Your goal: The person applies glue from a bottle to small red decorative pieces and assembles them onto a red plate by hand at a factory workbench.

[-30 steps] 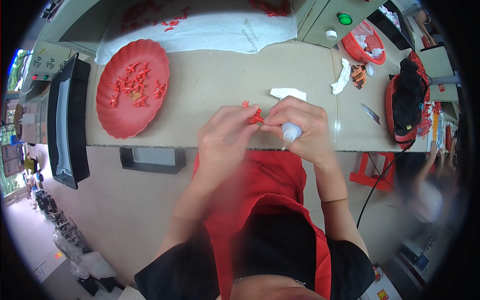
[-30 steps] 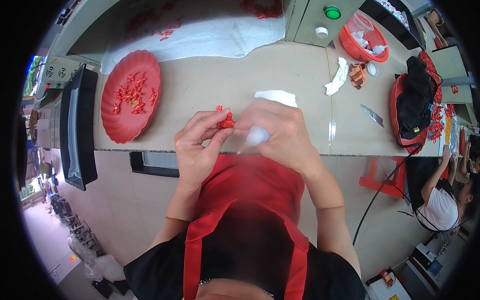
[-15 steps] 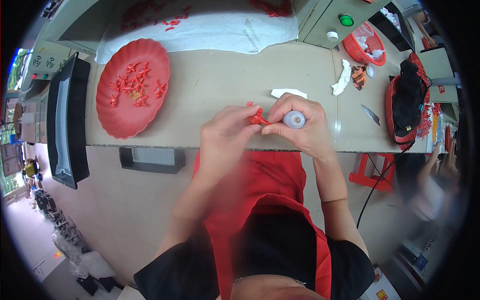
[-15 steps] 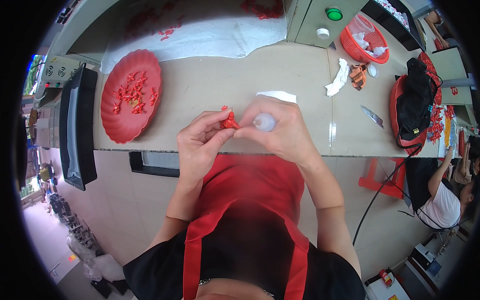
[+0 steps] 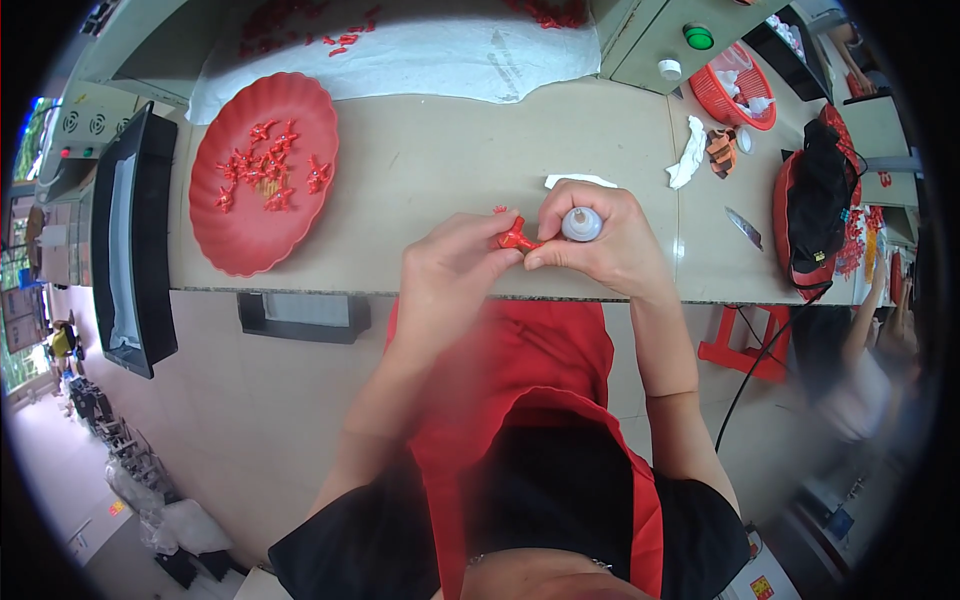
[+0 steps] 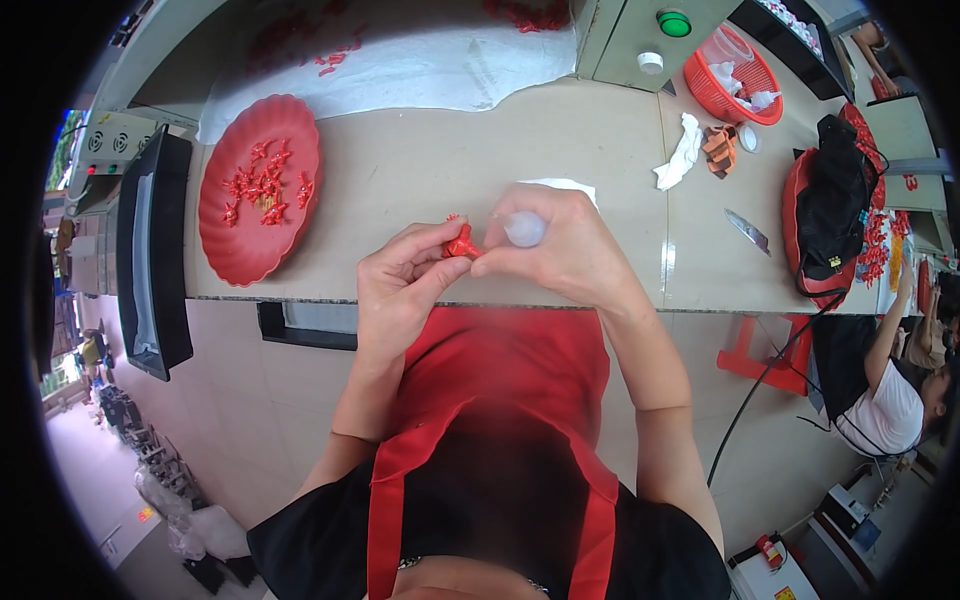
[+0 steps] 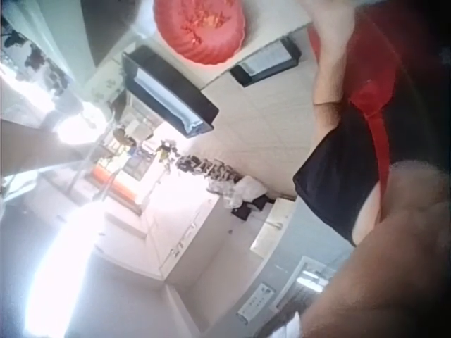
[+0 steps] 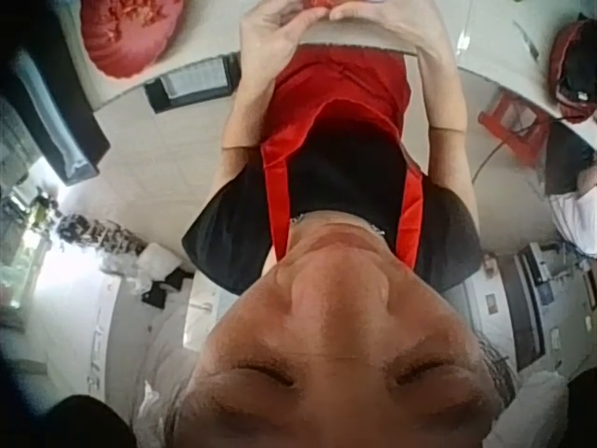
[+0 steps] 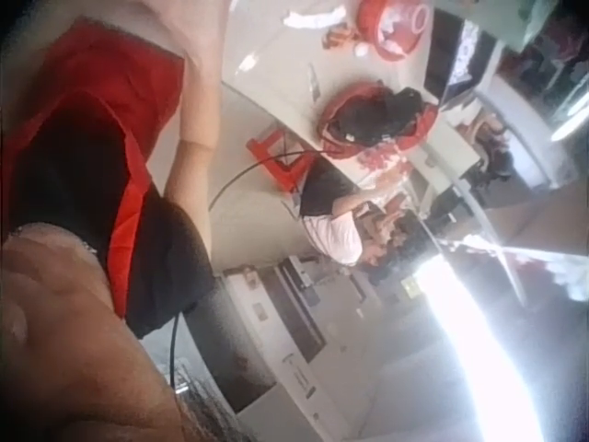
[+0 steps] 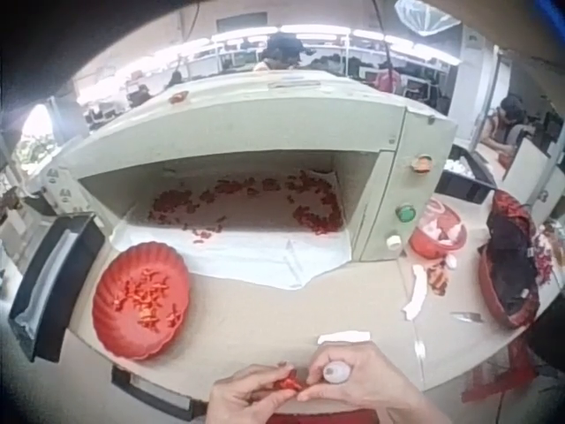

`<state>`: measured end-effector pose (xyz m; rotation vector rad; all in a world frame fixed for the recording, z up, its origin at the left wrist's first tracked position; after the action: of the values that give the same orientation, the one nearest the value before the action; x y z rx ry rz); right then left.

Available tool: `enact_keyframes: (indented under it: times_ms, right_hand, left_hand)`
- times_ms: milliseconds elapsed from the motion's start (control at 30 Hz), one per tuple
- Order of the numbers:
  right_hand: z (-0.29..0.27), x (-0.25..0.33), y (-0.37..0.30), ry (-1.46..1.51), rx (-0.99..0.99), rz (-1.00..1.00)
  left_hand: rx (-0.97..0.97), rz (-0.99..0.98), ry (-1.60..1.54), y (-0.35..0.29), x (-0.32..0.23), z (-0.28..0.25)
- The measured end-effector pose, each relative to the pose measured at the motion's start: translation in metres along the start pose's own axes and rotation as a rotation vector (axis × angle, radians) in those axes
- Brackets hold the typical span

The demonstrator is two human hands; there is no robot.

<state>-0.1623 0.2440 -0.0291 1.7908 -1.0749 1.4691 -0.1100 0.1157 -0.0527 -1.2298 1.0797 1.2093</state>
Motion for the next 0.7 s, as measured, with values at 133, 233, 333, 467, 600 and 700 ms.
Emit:
enact_keyframes:
  times_ms: [133, 233, 333, 467, 600, 700]
  right_hand:
    - [0.001, -0.003, 0.0, 0.02, 0.013, 0.021]
    - [0.002, -0.005, 0.001, 0.034, 0.013, -0.008]
    - [0.003, -0.008, 0.002, 0.041, 0.021, 0.008]
    - [0.004, -0.002, 0.004, 0.028, 0.028, -0.028]
    - [0.005, -0.002, 0.006, 0.024, 0.056, -0.06]
    - [0.006, -0.001, 0.008, 0.029, 0.076, -0.076]
  left_hand:
    - [0.011, -0.015, -0.059, 0.001, 0.001, 0.001]
    - [0.017, -0.006, -0.088, 0.0, -0.001, 0.002]
    - [0.026, 0.019, -0.126, 0.0, -0.003, 0.001]
    - [0.041, -0.002, -0.136, 0.0, -0.002, 0.001]
    - [0.092, -0.075, -0.226, 0.001, 0.003, 0.005]
    - [0.16, -0.167, -0.276, 0.001, 0.013, 0.008]
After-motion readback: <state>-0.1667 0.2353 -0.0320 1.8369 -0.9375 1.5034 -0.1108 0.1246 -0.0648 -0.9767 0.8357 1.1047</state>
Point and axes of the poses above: each hand's wrist, its own y-axis towards the middle knuckle, its own z-axis out of the palm, x = y × z, the point moved 10 cm from there along y, towards the middle knuckle
